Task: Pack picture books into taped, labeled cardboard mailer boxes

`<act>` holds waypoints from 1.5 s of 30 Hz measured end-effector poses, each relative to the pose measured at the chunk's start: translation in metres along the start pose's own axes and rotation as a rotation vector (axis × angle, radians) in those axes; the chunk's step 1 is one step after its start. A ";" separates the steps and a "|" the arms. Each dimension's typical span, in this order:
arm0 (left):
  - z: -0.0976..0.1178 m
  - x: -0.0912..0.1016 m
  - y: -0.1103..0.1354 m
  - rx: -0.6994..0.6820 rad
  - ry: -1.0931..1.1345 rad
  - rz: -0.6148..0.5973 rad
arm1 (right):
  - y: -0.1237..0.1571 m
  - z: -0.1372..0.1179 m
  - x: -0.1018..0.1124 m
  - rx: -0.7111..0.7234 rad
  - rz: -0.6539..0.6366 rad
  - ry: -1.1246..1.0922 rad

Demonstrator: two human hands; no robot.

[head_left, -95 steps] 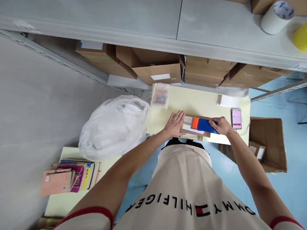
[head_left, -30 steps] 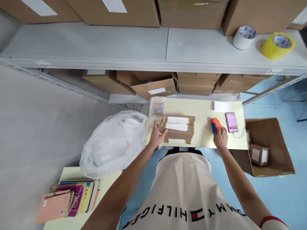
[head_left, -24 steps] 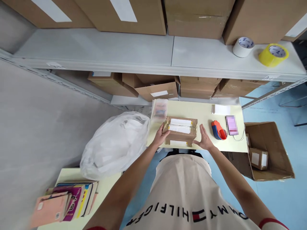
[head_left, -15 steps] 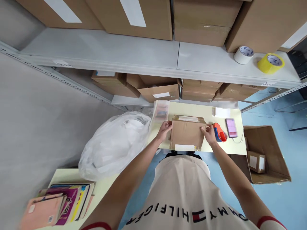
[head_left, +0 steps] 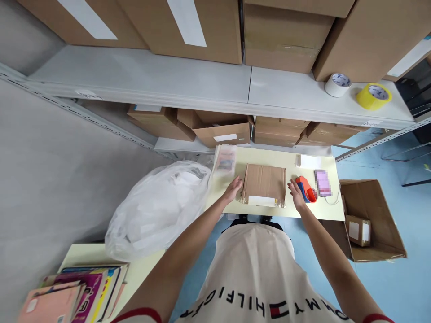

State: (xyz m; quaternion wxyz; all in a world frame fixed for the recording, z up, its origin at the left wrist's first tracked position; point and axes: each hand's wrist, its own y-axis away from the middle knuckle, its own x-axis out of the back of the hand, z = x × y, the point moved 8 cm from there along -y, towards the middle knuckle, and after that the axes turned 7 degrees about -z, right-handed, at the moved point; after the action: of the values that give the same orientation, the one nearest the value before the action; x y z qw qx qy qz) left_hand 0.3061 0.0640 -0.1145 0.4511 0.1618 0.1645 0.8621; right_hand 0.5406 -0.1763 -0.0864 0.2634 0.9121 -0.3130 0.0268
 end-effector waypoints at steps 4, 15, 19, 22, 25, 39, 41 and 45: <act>-0.025 -0.008 0.028 -0.013 0.006 -0.031 | 0.030 0.040 -0.011 -0.131 -0.081 -0.097; 0.039 -0.009 0.029 -0.175 -0.081 0.064 | 0.024 -0.019 -0.009 0.063 -0.137 0.048; 0.055 -0.012 0.020 -0.026 -0.175 0.104 | 0.011 -0.040 0.001 0.023 -0.004 0.327; 0.058 -0.010 0.014 -0.001 -0.166 0.117 | 0.004 -0.043 0.004 -0.050 0.046 0.485; 0.055 -0.002 0.013 0.015 -0.181 0.147 | 0.005 -0.048 0.008 -0.019 0.094 0.563; 0.137 -0.041 0.031 -0.328 -1.256 -0.005 | 0.024 -0.114 -0.042 0.435 -0.354 1.449; 0.131 -0.040 0.032 -0.244 -1.252 0.020 | 0.020 -0.096 -0.025 0.258 -0.308 1.420; 0.095 -0.038 0.032 -0.116 -1.161 -0.073 | 0.023 -0.042 -0.012 0.055 -0.333 1.245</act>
State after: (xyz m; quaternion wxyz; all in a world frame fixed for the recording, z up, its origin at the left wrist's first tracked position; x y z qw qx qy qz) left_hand 0.3436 0.0282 -0.0211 0.5048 0.5769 -0.1518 0.6240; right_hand 0.5222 -0.1641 -0.0422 0.3730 0.7686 0.0449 0.5177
